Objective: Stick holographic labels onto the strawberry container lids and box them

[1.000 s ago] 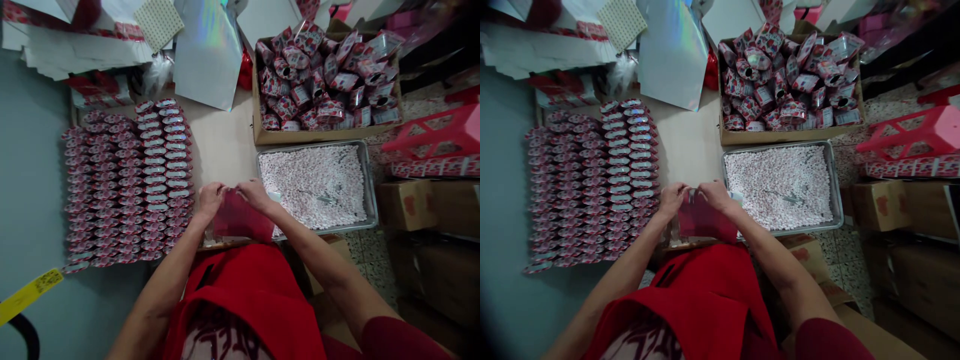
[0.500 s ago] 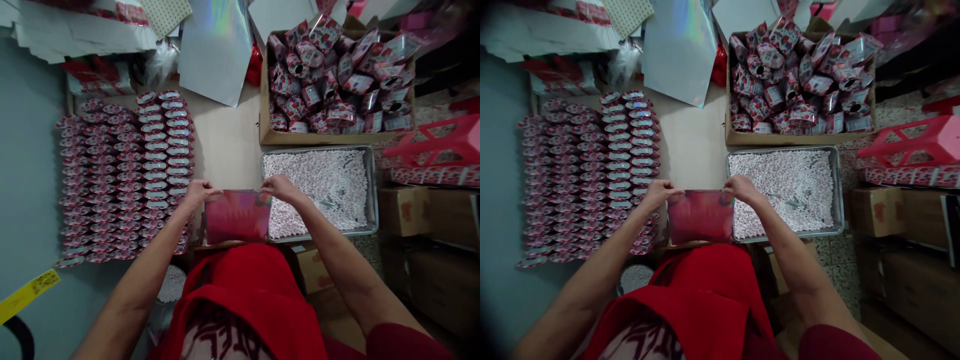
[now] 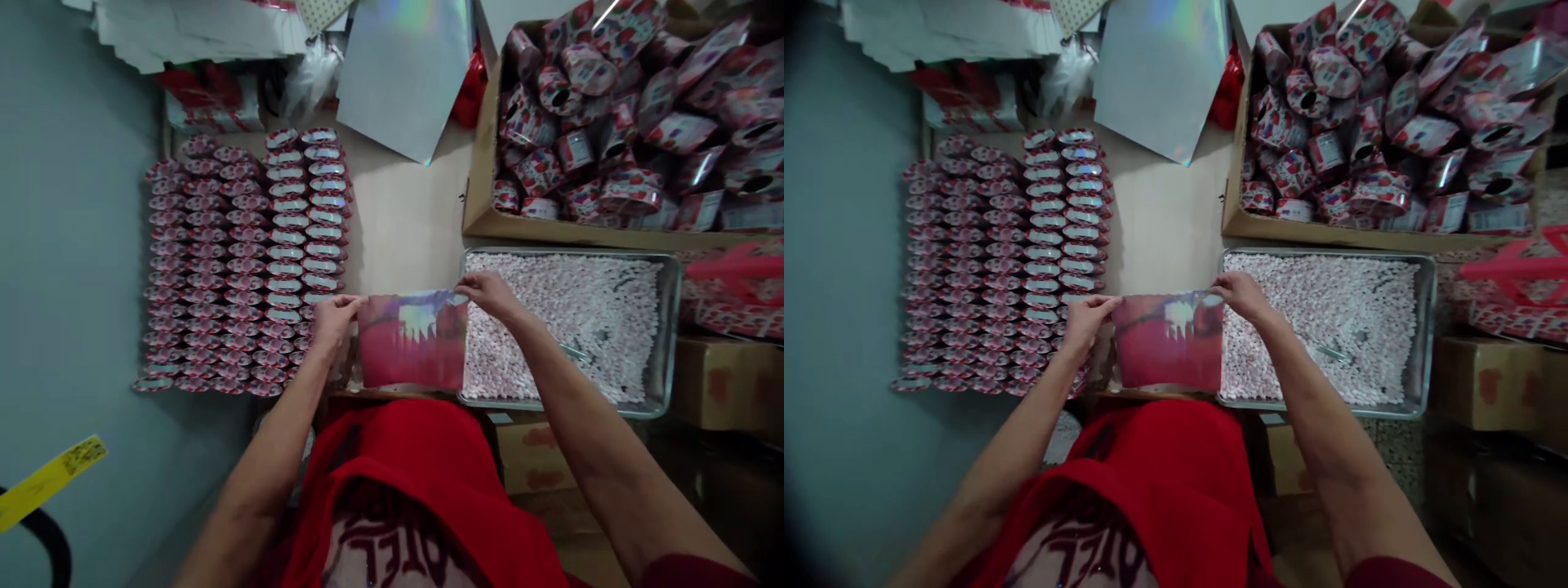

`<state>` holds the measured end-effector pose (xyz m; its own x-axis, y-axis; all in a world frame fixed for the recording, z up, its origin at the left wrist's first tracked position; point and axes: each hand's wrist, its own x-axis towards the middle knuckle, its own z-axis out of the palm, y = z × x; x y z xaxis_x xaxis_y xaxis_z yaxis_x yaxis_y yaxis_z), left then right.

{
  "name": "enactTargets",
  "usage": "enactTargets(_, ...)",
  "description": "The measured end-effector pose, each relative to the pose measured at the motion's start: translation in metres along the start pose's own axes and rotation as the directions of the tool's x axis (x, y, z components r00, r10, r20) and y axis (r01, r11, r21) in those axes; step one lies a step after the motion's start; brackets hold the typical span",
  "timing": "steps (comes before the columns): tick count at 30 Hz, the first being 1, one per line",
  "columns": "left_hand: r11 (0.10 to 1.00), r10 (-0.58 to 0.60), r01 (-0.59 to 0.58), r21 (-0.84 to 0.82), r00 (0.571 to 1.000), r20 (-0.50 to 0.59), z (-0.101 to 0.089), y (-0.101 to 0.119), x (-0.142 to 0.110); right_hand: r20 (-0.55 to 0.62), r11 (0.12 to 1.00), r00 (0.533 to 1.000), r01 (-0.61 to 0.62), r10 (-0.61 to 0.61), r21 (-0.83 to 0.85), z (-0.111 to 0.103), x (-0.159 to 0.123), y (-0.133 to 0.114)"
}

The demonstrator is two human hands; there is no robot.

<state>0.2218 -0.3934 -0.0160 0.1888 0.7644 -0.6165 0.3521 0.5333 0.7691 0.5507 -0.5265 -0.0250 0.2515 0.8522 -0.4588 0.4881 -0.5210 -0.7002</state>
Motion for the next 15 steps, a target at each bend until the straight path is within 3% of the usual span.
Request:
enactTargets(4, 0.996, 0.08, -0.084, -0.018, 0.986, -0.143, -0.017, -0.003, -0.015, -0.105, 0.961, 0.994, 0.005, -0.035, -0.276, 0.014, 0.021, -0.038)
enactTargets(7, 0.997, 0.078, -0.079, 0.006, 0.978, -0.196, -0.022, -0.01, -0.022, -0.221, 0.865, 0.962, 0.026, -0.158, -0.502, 0.047, 0.024, -0.085)
enactTargets(11, 0.997, 0.042, -0.054, -0.047, 0.972, -0.232, -0.024, -0.017, -0.021, -0.049, 0.775, 0.897, 0.351, -0.439, -0.526, 0.114, 0.01, -0.145)
enactTargets(15, 0.991, 0.034, -0.058, -0.12, 0.98, -0.196, -0.027, -0.02, -0.019, 0.036, 0.764, 0.885, 0.42, -0.463, -0.49, 0.17, -0.004, -0.169)
